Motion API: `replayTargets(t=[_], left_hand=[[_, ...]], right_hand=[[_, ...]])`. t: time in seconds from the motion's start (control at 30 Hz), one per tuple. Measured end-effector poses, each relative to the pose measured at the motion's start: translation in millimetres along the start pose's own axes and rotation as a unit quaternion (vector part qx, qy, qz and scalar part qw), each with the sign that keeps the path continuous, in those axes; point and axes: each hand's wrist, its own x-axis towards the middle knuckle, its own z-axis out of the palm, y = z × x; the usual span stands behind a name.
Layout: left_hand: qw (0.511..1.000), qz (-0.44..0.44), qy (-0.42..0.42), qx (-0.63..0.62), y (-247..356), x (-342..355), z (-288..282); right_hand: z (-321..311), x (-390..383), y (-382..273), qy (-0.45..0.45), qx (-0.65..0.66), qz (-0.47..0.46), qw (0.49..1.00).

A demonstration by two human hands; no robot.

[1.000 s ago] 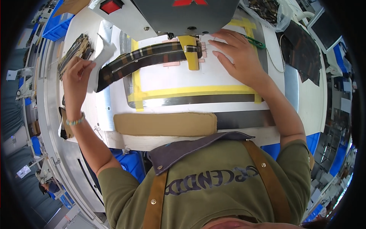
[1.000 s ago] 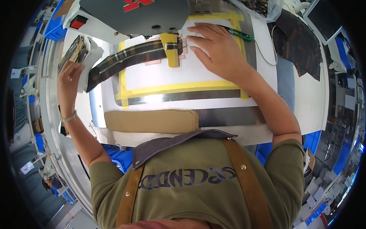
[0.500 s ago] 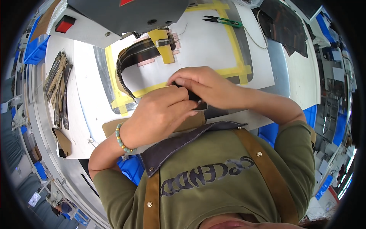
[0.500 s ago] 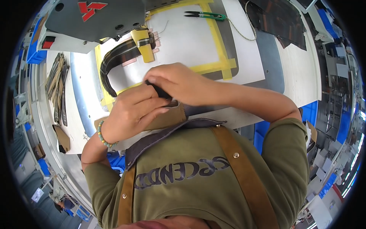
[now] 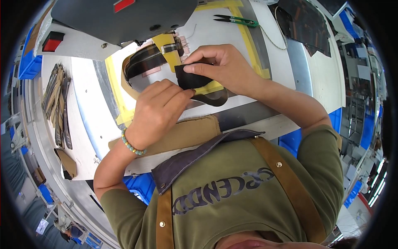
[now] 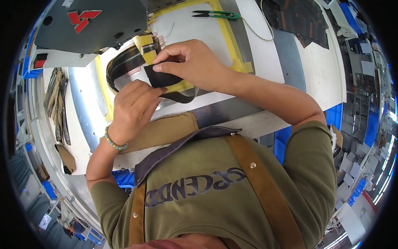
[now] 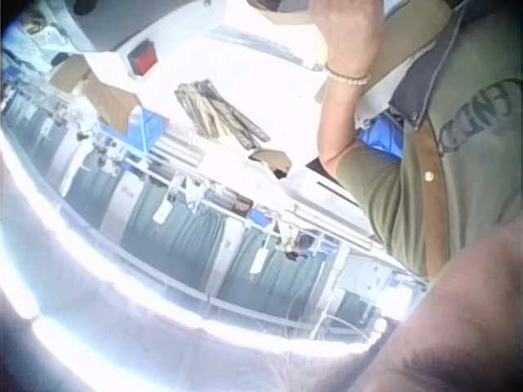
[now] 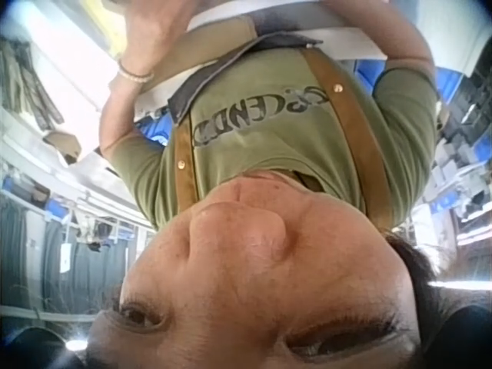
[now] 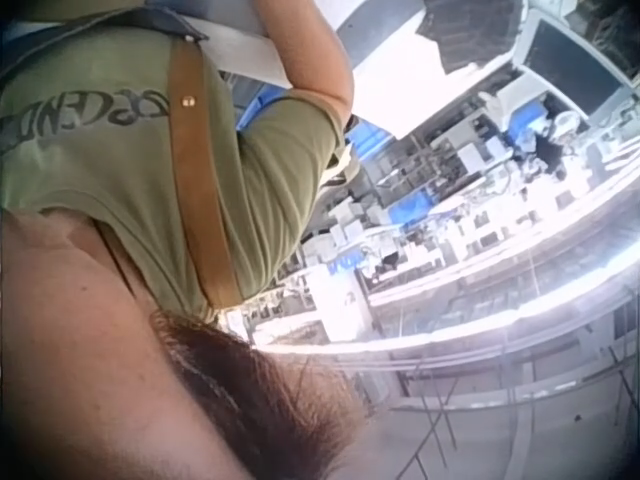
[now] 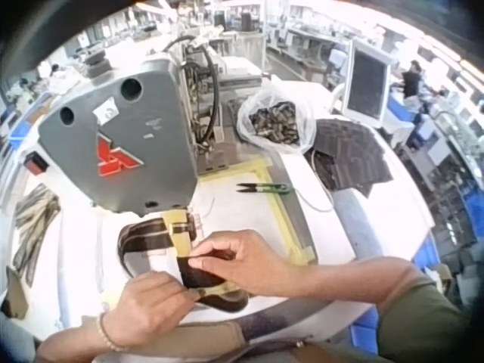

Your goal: The recorder is sewing leather strips onto a base material using a template and an industrial sewing machine.

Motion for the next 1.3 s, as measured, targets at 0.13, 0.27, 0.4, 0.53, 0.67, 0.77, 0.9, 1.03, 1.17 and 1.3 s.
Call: replayTargets(t=[0.13, 0.27, 0.4, 0.53, 0.67, 0.77, 0.9, 1.03, 1.17, 1.3], left_hand=[[0.997, -0.008, 0.017, -0.069, -8, 4, -4], [0.961, -0.203, 0.020, -0.188, -7, 15, -9], [0.936, -0.268, -0.026, -0.228, -8, 19, -6], [0.932, -0.287, -0.021, -0.221, -26, 17, -12], [0.999, -0.019, 0.044, 0.004, -67, 13, -24], [0.993, 0.069, 0.012, 0.092, -85, 3, -12], [0.988, 0.043, -0.051, 0.138, -77, 9, 8], [0.987, 0.028, -0.059, 0.147, -79, 12, 13], [0.987, 0.028, -0.068, 0.140, -78, 15, 12], [0.989, 0.020, -0.073, 0.128, -78, 18, 12]], right_hand=[[-15, 9, 1, 0.013, -0.070, 0.028, 0.997], [-10, 0, -9, -0.034, -0.097, -0.025, 0.994], [-1, -2, -9, -0.057, -0.063, -0.056, 0.995], [-16, 7, 0, -0.036, -0.077, -0.016, 0.996], [-49, 36, 3, 0.001, -0.315, -0.049, 0.948], [-57, 54, -6, 0.005, -0.390, -0.068, 0.918], [-50, 89, -3, -0.042, -0.412, -0.070, 0.907], [-47, 106, -3, -0.065, -0.462, 0.000, 0.885], [-46, 107, 3, -0.037, -0.434, -0.010, 0.900], [-45, 107, -1, -0.044, -0.452, -0.006, 0.891]])
